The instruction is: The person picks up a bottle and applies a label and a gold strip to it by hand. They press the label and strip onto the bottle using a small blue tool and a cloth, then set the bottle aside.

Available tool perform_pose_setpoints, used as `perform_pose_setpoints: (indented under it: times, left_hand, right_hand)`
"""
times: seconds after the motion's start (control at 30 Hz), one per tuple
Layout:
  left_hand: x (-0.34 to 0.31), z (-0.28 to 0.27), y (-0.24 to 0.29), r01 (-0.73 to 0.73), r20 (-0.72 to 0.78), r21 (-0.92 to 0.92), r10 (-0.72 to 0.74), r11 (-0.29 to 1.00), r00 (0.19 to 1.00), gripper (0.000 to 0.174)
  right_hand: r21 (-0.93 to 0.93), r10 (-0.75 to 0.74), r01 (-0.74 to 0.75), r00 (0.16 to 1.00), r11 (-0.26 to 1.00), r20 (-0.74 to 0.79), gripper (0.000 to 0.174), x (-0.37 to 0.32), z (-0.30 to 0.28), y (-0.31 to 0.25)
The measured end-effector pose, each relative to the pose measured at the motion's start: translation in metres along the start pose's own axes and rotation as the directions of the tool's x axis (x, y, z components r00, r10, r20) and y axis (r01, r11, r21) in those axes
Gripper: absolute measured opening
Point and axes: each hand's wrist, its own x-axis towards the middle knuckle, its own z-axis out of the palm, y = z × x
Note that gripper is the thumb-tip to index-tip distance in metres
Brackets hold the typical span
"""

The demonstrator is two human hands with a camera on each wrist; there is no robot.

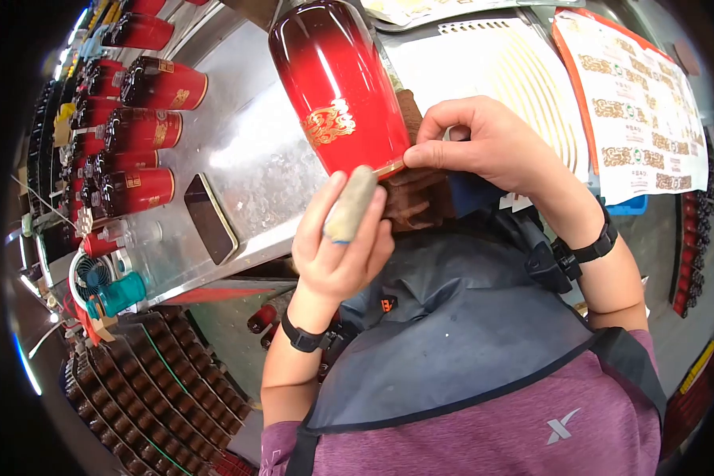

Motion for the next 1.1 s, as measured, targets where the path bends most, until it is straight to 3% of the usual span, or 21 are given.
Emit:
perform_pose_setpoints:
  times: [0.2, 0.3, 0.47, 0.53, 0.7, 0.8, 0.97, 1.1]
  left_hand:
    - [-0.007, -0.002, -0.002, 0.008, -0.004, 0.001, -0.008, 1.0, 1.0, 0.034]
    - [0.008, 0.004, -0.001, -0.092, -0.009, 0.048, 0.093, 0.995, 0.996, 0.033]
    - [0.013, 0.013, 0.003, -0.088, 0.002, 0.069, 0.088, 0.994, 0.996, 0.036]
    - [0.012, 0.013, 0.006, 0.046, -0.07, 0.087, -0.04, 0.995, 0.997, 0.037]
    - [0.024, 0.016, -0.017, 0.272, -0.017, -0.082, -0.275, 0.959, 0.961, 0.078]
    - [0.023, 0.018, -0.018, 0.283, -0.042, -0.139, -0.291, 0.949, 0.956, 0.076]
    - [0.018, 0.014, -0.018, 0.316, -0.027, -0.192, -0.327, 0.929, 0.945, 0.072]
    - [0.016, 0.017, -0.019, 0.33, -0.042, -0.227, -0.347, 0.916, 0.937, 0.071]
  right_hand:
    - [-0.051, 0.006, -0.005, 1.0, 0.999, 0.021, 0.027, 0.003, -0.001, -0.002]
    - [-0.037, 0.009, -0.009, 1.0, 0.999, 0.018, 0.026, 0.002, -0.001, -0.002]
    - [-0.018, -0.058, 0.058, 0.998, 0.998, 0.005, 0.02, 0.001, 0.002, 0.001]
    - [-0.034, -0.092, 0.091, 0.996, 0.995, -0.004, 0.021, 0.003, 0.005, 0.005]
    - [-0.075, -0.091, 0.09, 0.996, 0.993, -0.003, 0.022, 0.003, 0.006, 0.002]
    - [-0.051, -0.081, 0.081, 0.997, 0.995, 0.005, 0.027, -0.001, 0.003, -0.005]
    - [0.031, -0.032, 0.032, 0.999, 0.999, 0.004, 0.016, -0.012, 0.005, -0.017]
    - [0.056, -0.002, 0.001, 1.0, 0.998, 0.004, 0.019, -0.017, -0.003, -0.022]
